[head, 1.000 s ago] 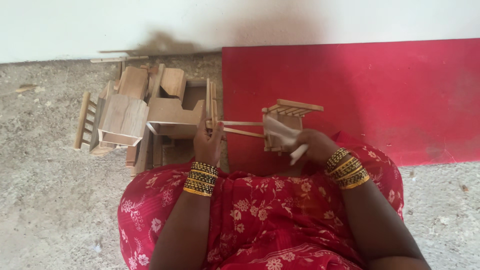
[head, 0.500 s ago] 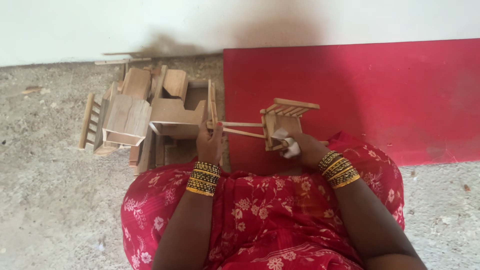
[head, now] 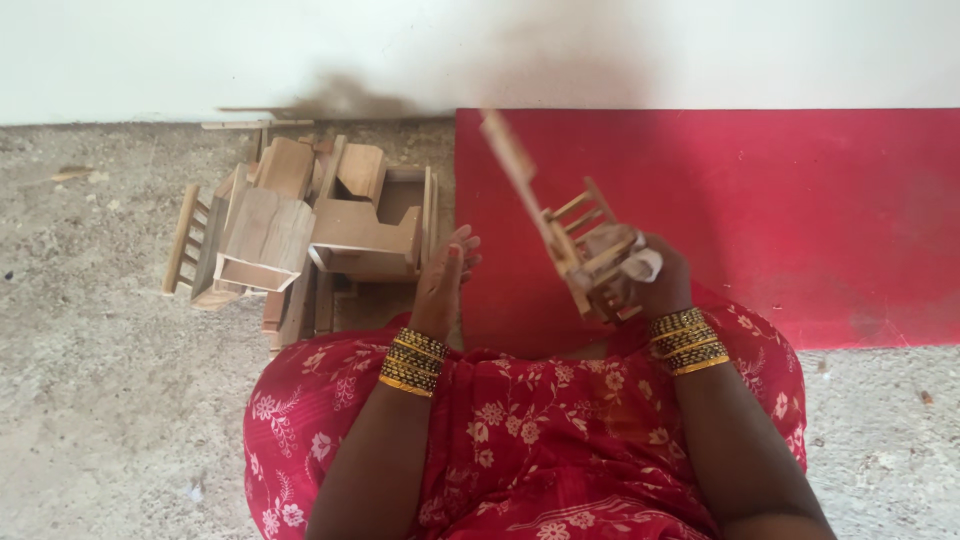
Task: The person sits on the floor and wipes wooden toy furniture pieces, including a small box, a rocking chair frame, and long slats, one at a time with a cloth, turning each piece to wipe its surfaces and setting it aside on the red mat.
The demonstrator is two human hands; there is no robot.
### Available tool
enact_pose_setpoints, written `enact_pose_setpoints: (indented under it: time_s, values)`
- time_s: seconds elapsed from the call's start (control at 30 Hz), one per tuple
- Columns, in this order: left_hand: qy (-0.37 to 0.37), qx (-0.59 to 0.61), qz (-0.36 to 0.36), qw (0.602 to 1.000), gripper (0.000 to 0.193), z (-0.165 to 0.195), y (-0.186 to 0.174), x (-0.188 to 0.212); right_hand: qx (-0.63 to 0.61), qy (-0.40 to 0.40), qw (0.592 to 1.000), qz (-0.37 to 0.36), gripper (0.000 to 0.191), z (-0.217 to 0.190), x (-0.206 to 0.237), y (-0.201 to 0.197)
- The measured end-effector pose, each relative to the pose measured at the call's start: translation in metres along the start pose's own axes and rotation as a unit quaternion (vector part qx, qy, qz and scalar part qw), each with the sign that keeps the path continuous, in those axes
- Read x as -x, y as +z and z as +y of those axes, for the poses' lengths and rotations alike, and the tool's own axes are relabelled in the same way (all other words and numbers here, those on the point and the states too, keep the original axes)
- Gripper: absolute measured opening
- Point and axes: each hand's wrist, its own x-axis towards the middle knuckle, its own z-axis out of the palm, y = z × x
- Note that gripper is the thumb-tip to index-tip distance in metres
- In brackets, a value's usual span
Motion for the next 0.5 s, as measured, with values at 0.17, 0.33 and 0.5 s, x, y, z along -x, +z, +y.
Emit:
enact_pose_setpoints:
  time_s: [0.17,0.33,0.5]
  values:
    - [0.039,0.012,-0.005,0.999,0.062,-0.02,0.0,-0.005,0.079,-0.045,0.984,0.153,0.017,0.023,-0.032,-0.022]
    - [0.026,0.018,0.039,0.999,0.05,-0.039,-0.002,-0.014,0.197,0.092,0.944,0.249,0.017,0.025,-0.077,-0.089]
    - [0.018,-0.049,0.049,0.997,0.045,-0.044,0.003,-0.018,0.309,0.211,0.907,0.196,0.029,0.037,-0.093,-0.132]
